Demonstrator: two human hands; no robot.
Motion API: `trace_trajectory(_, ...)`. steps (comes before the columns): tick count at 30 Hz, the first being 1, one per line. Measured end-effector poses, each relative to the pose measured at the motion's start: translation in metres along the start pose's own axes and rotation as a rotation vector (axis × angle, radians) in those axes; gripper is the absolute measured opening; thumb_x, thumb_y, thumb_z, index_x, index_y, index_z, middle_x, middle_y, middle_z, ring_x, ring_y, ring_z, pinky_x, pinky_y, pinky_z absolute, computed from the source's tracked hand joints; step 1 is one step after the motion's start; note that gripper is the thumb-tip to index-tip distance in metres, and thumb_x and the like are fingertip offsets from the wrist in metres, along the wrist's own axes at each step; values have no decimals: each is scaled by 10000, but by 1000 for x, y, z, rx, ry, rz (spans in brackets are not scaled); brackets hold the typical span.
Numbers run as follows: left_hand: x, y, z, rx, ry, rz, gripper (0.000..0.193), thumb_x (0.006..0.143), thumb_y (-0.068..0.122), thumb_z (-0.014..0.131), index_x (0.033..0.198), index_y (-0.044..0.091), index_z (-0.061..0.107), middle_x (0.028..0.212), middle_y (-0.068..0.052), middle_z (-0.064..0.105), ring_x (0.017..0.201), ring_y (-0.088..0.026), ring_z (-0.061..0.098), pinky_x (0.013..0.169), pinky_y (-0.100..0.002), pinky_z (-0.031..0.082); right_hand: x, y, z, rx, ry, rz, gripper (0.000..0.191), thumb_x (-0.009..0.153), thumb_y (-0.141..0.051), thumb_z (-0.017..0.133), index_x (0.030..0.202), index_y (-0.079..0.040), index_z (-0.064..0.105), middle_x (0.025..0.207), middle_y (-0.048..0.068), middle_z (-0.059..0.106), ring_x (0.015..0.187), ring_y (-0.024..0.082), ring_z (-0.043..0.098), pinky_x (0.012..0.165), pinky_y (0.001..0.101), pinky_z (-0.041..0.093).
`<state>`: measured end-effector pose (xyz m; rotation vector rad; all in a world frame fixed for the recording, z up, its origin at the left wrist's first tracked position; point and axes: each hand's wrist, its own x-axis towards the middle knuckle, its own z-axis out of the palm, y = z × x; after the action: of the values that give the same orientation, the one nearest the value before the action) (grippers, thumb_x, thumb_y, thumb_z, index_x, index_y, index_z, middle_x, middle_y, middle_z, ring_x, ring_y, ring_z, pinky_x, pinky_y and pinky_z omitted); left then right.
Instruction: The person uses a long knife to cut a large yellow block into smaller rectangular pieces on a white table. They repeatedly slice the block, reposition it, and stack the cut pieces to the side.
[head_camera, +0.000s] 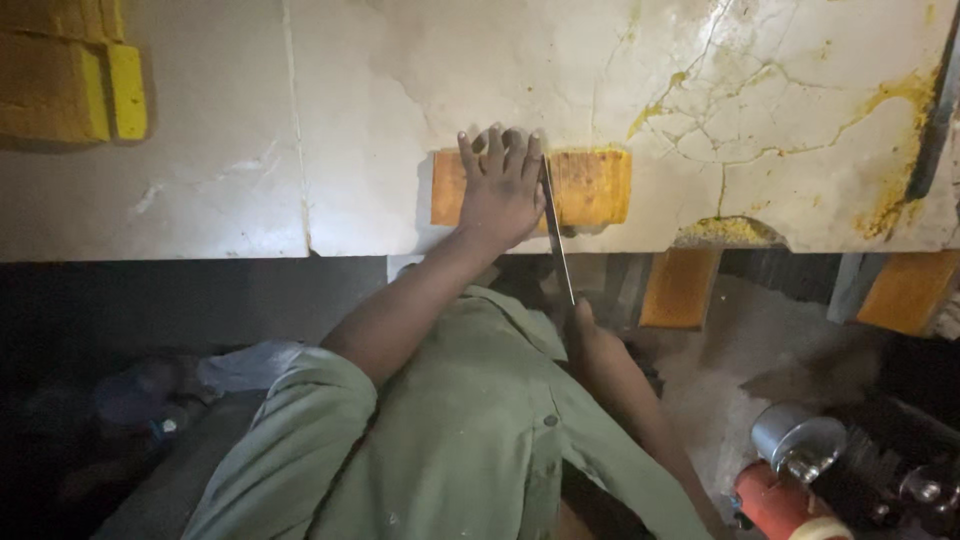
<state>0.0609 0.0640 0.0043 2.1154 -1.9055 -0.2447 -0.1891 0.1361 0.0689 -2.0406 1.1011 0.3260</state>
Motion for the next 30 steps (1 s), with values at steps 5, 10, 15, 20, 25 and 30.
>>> trace_trajectory(5,-4,1,18,71,8,4,707,975,368,554,1531,-45,414,1491,-249,431,1438,-476,354,1156,-810,131,57,34,40,-98,16,128,716,962,-120,614,1543,38,227,1030,337,687,935,521,669,789,563,549)
trace_trajectory(10,-1,-3,23,141,13,45,764,940,404,533,1534,-44,360,1563,-278,392,1499,-432,305,1195,-732,108,130,-7,-19,-41,55,140,730,822,-173,727,1388,81,341,900,293,712,877,477,708,753,536,565)
trace_trajectory(15,-5,-8,9,30,33,-3,694,1000,384,519,1546,-15,362,1521,-249,408,1460,-494,309,1136,-824,100,103,-76,-60,43,46,195,721,818,-232,777,1350,44,377,987,309,702,951,482,699,795,516,562)
trace_trajectory(20,-5,-7,4,24,-41,-10,722,946,372,533,1548,-6,409,1492,-236,428,1427,-470,358,1116,-829,142,16,-42,-25,24,-179,257,929,727,-265,861,1361,10,239,1003,304,704,978,496,674,804,540,553)
trace_trajectory(25,-5,-9,9,27,-16,1,718,972,395,523,1526,-45,397,1485,-258,439,1434,-466,358,1155,-791,150,68,5,25,-56,16,152,684,962,-52,624,1543,12,269,1025,356,684,1006,548,641,823,593,514)
trace_trajectory(30,-5,-13,12,68,46,38,693,957,340,493,1526,-41,381,1564,-256,419,1493,-439,319,1208,-701,127,146,3,1,-155,84,81,909,777,-205,809,1449,72,264,1053,326,686,998,489,674,834,546,550)
